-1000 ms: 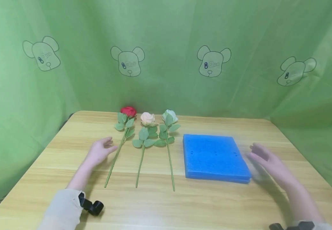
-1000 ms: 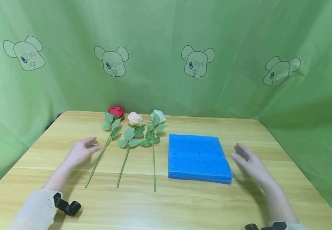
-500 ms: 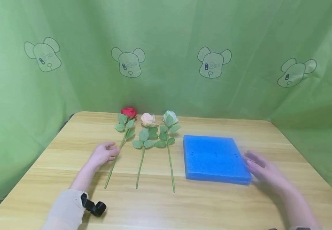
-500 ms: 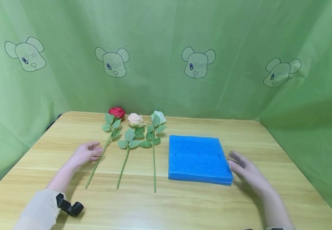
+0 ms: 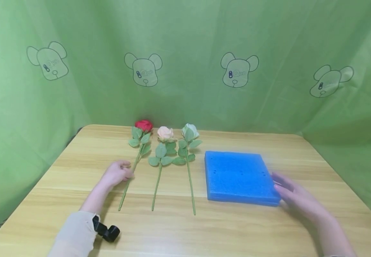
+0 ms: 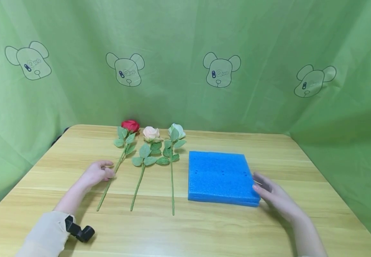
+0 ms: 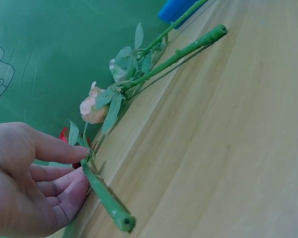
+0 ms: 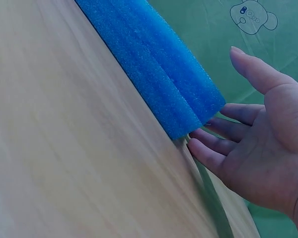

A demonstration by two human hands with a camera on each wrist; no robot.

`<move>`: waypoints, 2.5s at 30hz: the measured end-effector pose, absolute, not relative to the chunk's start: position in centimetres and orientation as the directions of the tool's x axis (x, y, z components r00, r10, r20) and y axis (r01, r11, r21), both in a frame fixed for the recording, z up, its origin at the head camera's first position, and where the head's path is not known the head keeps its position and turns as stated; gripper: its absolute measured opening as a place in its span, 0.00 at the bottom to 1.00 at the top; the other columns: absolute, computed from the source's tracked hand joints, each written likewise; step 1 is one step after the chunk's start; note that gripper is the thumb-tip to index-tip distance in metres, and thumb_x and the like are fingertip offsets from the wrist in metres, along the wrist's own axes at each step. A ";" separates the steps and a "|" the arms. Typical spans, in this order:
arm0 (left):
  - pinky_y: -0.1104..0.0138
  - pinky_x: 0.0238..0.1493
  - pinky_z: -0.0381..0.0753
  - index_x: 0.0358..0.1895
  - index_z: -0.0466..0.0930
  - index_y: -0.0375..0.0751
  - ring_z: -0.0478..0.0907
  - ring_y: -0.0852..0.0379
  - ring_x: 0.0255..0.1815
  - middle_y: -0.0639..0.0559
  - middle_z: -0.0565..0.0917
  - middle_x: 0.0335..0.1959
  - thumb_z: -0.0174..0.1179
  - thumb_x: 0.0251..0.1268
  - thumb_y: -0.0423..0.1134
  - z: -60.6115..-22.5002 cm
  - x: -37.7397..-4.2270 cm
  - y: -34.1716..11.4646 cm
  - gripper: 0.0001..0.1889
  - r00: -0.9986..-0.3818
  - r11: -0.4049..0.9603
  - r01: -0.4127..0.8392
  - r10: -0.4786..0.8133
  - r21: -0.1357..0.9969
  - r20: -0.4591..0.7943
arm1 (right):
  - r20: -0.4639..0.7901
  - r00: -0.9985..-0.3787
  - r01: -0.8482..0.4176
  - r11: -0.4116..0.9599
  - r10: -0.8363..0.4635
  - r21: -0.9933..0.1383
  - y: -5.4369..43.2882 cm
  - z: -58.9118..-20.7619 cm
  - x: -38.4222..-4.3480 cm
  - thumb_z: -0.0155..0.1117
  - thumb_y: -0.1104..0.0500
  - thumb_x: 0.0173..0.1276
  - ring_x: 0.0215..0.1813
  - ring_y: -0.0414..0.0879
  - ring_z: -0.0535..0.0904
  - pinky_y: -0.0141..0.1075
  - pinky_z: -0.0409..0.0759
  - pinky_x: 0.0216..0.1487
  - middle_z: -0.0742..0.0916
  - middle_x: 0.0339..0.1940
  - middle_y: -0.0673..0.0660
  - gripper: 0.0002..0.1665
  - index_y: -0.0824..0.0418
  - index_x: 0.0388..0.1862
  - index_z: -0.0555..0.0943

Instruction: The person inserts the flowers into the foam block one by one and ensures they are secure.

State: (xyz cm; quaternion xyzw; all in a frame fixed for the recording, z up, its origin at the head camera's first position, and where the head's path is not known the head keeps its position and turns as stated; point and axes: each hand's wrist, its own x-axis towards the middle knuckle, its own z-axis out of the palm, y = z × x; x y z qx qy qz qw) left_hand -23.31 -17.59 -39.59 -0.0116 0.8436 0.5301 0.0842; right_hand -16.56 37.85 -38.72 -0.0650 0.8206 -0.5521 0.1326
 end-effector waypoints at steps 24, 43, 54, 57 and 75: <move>0.67 0.39 0.82 0.52 0.69 0.16 0.81 0.54 0.34 0.35 0.80 0.40 0.58 0.55 0.24 -39.4 -23.0 -17.3 0.20 -0.950 0.241 -0.228 0.157 0.944 -0.269 | -0.098 -0.965 -0.031 0.476 -0.244 -0.879 37.9 -38.9 -16.7 0.45 0.52 0.75 0.69 0.69 0.45 0.71 0.44 0.59 0.53 0.73 0.67 0.34 0.63 0.73 0.49; 0.71 0.39 0.81 0.55 0.64 0.15 0.80 0.56 0.35 0.40 0.81 0.38 0.55 0.60 0.26 -38.1 -22.4 -17.5 0.22 -0.944 0.065 -0.194 0.259 0.979 -0.205 | -0.107 -0.961 -0.017 0.440 -0.257 -0.898 38.0 -39.1 -16.6 0.44 0.52 0.75 0.69 0.70 0.46 0.69 0.49 0.60 0.51 0.73 0.68 0.34 0.62 0.74 0.48; 0.68 0.47 0.79 0.55 0.67 0.18 0.80 0.51 0.42 0.28 0.76 0.49 0.57 0.61 0.29 -35.8 -22.5 -15.5 0.22 -0.975 0.124 -0.050 0.211 0.991 -0.075 | -0.107 -0.963 -0.022 0.467 -0.248 -0.884 38.0 -39.2 -16.6 0.45 0.52 0.75 0.68 0.70 0.48 0.66 0.50 0.61 0.52 0.73 0.69 0.36 0.65 0.73 0.47; 0.68 0.47 0.79 0.54 0.69 0.19 0.81 0.52 0.41 0.31 0.78 0.47 0.58 0.61 0.30 -35.1 -22.4 -14.5 0.21 -0.975 0.120 -0.015 0.218 0.993 -0.041 | -0.115 -0.961 -0.009 0.444 -0.252 -0.896 38.0 -39.3 -16.5 0.45 0.52 0.75 0.69 0.70 0.46 0.66 0.50 0.61 0.50 0.73 0.68 0.35 0.64 0.73 0.47; 0.65 0.41 0.82 0.54 0.70 0.22 0.82 0.52 0.36 0.34 0.82 0.40 0.57 0.60 0.28 -32.5 -22.8 -9.3 0.19 -0.954 0.105 0.075 0.297 0.992 0.041 | -0.102 -0.963 -0.011 0.416 -0.248 -0.909 37.8 -39.1 -16.3 0.45 0.53 0.75 0.69 0.70 0.46 0.65 0.51 0.61 0.50 0.73 0.69 0.35 0.64 0.73 0.47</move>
